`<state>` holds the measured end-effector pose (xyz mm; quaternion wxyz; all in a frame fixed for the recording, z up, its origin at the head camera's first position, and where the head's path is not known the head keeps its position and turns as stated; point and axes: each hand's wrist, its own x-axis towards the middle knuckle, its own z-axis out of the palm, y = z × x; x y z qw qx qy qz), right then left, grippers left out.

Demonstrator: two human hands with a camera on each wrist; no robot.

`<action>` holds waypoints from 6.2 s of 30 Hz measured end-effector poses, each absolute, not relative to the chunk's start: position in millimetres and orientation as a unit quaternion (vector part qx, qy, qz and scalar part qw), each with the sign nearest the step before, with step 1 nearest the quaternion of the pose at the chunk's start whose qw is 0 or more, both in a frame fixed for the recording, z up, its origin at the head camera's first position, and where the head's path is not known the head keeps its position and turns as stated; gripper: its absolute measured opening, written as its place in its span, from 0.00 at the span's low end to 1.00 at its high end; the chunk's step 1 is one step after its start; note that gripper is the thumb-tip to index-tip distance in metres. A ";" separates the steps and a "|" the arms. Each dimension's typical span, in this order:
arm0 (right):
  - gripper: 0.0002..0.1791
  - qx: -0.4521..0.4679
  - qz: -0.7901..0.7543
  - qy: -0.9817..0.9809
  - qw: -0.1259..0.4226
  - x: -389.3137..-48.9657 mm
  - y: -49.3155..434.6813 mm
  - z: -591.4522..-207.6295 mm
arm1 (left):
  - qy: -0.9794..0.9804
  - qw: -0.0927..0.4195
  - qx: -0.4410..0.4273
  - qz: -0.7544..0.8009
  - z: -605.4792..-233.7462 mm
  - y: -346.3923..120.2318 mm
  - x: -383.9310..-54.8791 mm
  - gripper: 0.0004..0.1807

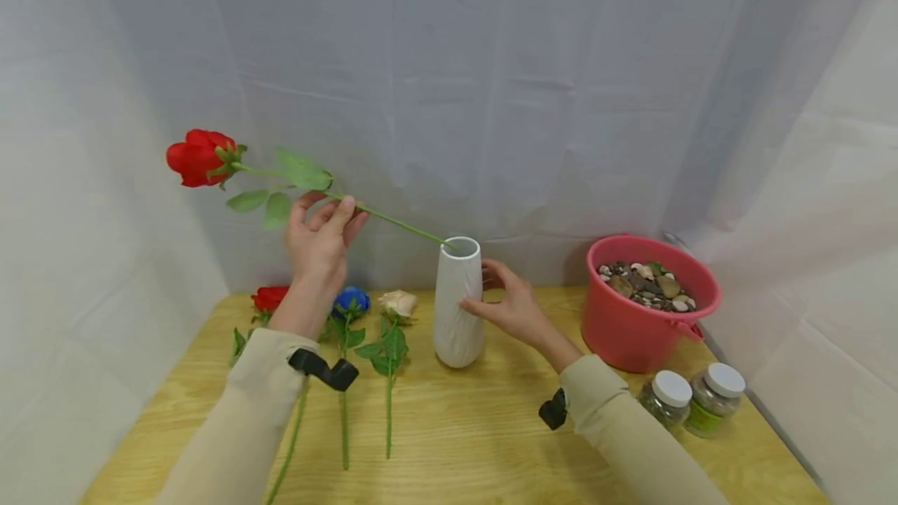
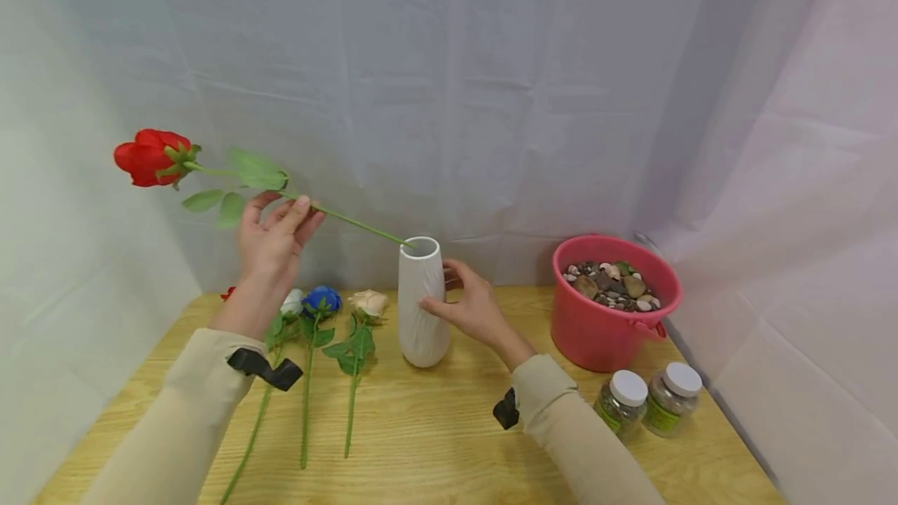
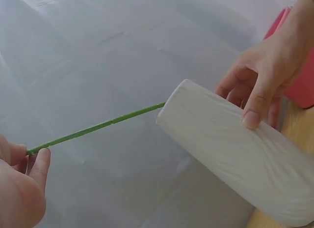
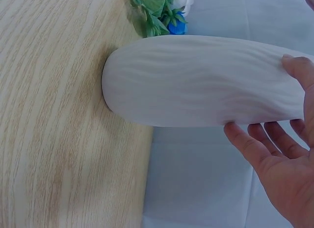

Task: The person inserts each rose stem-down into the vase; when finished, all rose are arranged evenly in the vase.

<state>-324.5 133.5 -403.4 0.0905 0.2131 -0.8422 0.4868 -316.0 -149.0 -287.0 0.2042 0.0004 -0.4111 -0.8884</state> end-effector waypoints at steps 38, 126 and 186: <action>0.40 0.213 0.489 -0.840 0.097 -324.6 132.8 -403.7 | -0.533 0.205 -0.108 -0.814 -306.3 -79.7 -323.5 0.09; 0.41 0.209 0.491 -0.842 0.081 -328.2 131.0 -407.1 | -0.764 0.230 -0.114 -0.592 -344.2 -79.8 -321.3 0.13; 0.43 0.195 0.494 -0.844 0.073 -325.9 129.3 -402.0 | -0.826 0.004 0.066 -0.559 -458.9 -378.5 -241.8 0.37</action>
